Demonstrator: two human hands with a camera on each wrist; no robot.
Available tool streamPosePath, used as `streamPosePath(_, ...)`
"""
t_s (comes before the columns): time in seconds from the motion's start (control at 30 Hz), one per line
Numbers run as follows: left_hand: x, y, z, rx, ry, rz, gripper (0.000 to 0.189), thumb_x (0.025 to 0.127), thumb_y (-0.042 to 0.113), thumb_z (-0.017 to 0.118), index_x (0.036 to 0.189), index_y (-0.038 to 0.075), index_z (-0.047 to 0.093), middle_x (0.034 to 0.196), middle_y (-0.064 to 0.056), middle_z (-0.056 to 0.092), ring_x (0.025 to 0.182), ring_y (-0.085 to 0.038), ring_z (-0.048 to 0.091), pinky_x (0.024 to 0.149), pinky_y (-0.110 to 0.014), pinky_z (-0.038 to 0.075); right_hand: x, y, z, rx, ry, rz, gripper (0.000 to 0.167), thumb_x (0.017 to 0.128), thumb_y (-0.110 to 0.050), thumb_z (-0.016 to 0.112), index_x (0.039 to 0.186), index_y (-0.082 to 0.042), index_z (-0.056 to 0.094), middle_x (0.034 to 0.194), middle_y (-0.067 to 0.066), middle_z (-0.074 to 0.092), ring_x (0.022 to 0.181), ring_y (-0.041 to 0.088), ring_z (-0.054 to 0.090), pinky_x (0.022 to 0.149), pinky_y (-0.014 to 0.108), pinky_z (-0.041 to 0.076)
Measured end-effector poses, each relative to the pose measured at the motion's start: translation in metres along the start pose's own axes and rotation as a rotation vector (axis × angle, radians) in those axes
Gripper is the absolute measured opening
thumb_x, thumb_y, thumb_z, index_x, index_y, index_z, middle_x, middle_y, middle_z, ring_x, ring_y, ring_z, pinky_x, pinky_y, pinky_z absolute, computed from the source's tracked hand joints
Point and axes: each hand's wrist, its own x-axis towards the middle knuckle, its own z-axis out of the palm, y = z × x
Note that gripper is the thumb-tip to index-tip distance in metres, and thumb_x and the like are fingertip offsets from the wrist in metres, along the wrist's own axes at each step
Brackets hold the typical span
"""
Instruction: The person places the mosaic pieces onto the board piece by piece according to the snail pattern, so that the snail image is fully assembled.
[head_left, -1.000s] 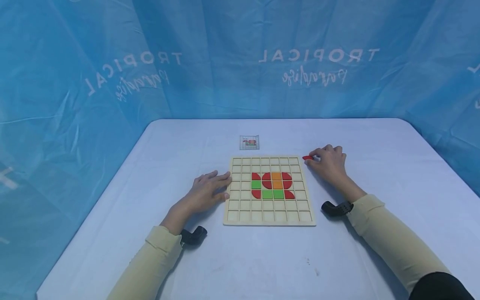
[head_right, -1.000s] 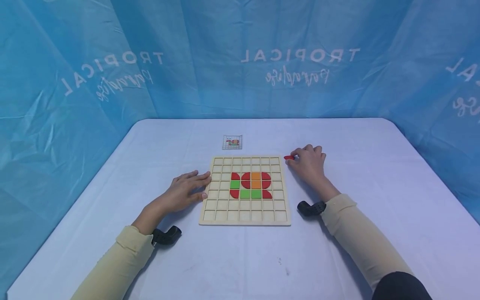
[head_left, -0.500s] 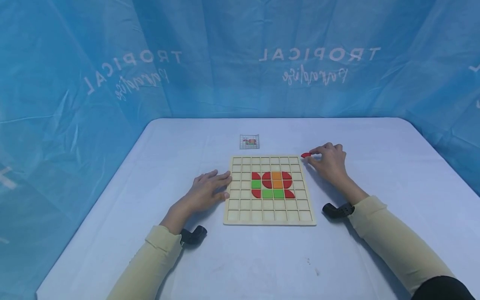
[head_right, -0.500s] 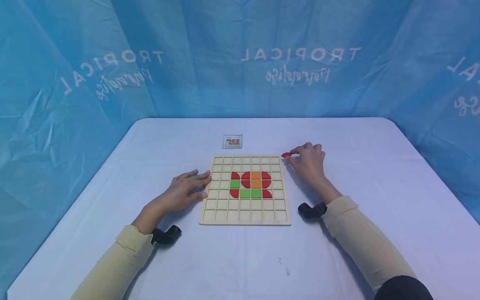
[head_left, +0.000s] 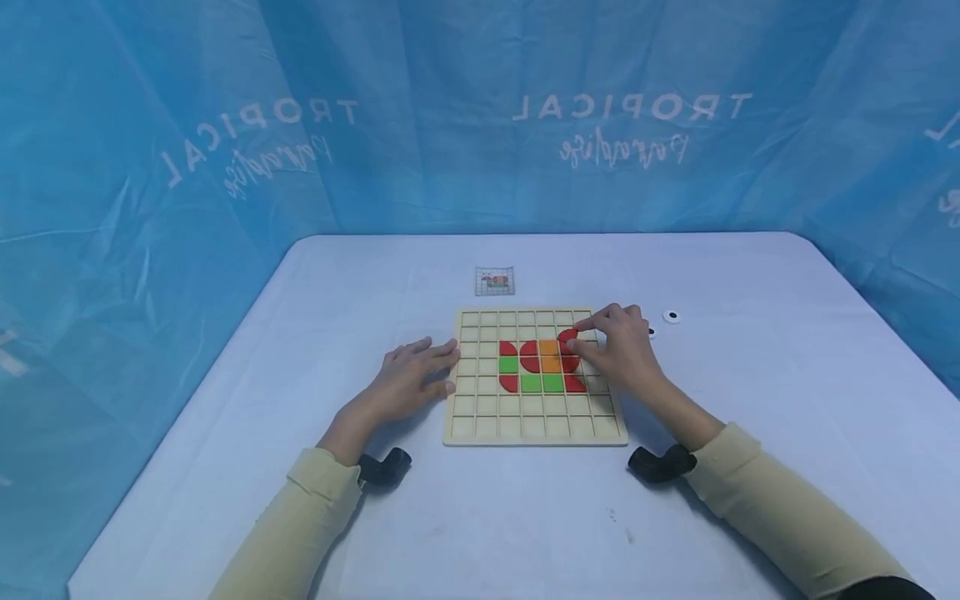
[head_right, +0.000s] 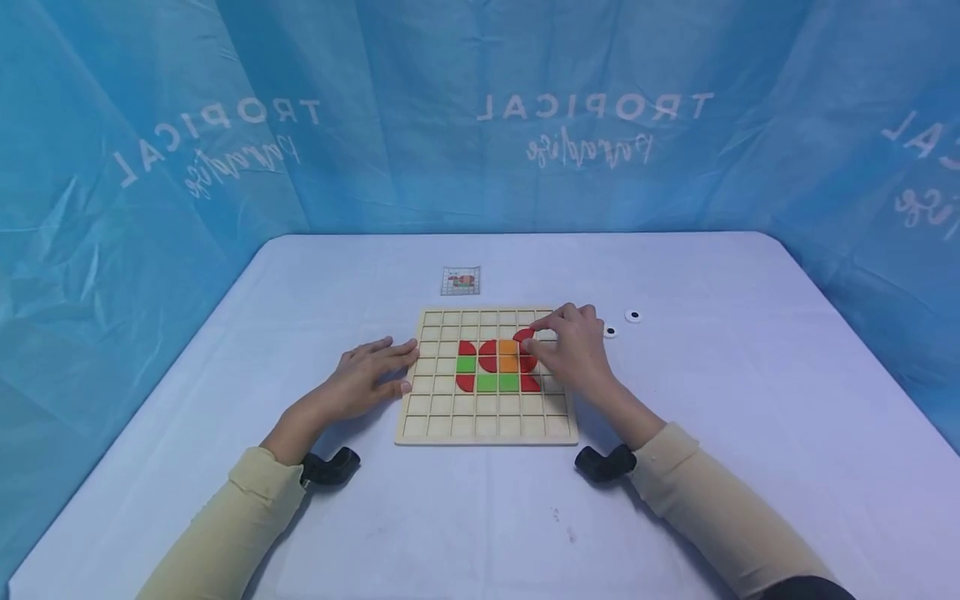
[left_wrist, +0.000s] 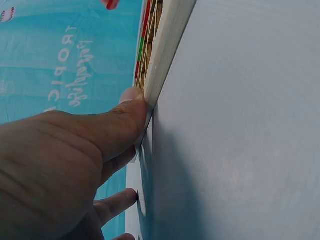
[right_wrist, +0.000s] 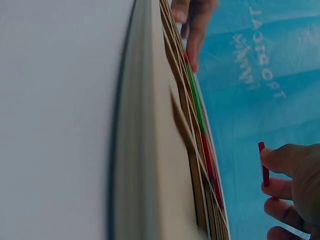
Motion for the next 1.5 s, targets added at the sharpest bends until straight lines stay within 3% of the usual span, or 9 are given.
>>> streamPosePath(0.43, 0.002, 0.002, 0.0, 0.001, -0.007, 0.031, 0.055, 0.093, 0.036, 0.058, 0.142, 0.016, 0.043, 0.153, -0.001, 0.034, 0.144, -0.037, 0.022, 0.114, -0.061, 0.017, 0.012, -0.045, 0.044, 0.015, -0.051, -0.128, 0.026, 0.078, -0.029, 0.076, 0.097, -0.011, 0.075, 0.097, 0.008, 0.063, 0.094, 0.027, 0.048, 0.079, 0.043, 0.038)
streamPosePath(0.73, 0.001, 0.004, -0.001, 0.02, -0.009, 0.037, 0.055, 0.092, 0.035, 0.058, 0.142, 0.016, 0.043, 0.153, -0.001, 0.035, 0.144, -0.038, 0.023, 0.112, -0.063, 0.018, 0.026, -0.059, 0.063, -0.04, -0.131, -0.12, 0.026, 0.08, -0.031, 0.075, 0.099, -0.013, 0.075, 0.096, 0.006, 0.062, 0.096, 0.026, 0.047, 0.081, 0.041, 0.039)
streamPosePath(0.97, 0.0, 0.004, -0.001, 0.015, -0.007, 0.028, 0.056, 0.092, 0.036, 0.059, 0.142, 0.017, 0.043, 0.153, -0.001, 0.035, 0.144, -0.037, 0.024, 0.113, -0.062, 0.018, 0.028, -0.062, 0.07, -0.094, -0.169, -0.101, 0.028, 0.081, -0.033, 0.074, 0.102, -0.015, 0.074, 0.098, 0.005, 0.06, 0.096, 0.026, 0.046, 0.079, 0.04, 0.038)
streamPosePath(1.5, -0.002, 0.001, -0.002, 0.013, 0.002, 0.026, 0.056, 0.092, 0.036, 0.058, 0.142, 0.016, 0.043, 0.153, -0.001, 0.035, 0.143, -0.038, 0.024, 0.112, -0.062, 0.019, 0.028, -0.065, 0.07, -0.051, -0.156, -0.123, 0.023, 0.081, -0.029, 0.074, 0.101, -0.017, 0.075, 0.1, 0.005, 0.062, 0.097, 0.025, 0.046, 0.079, 0.039, 0.037)
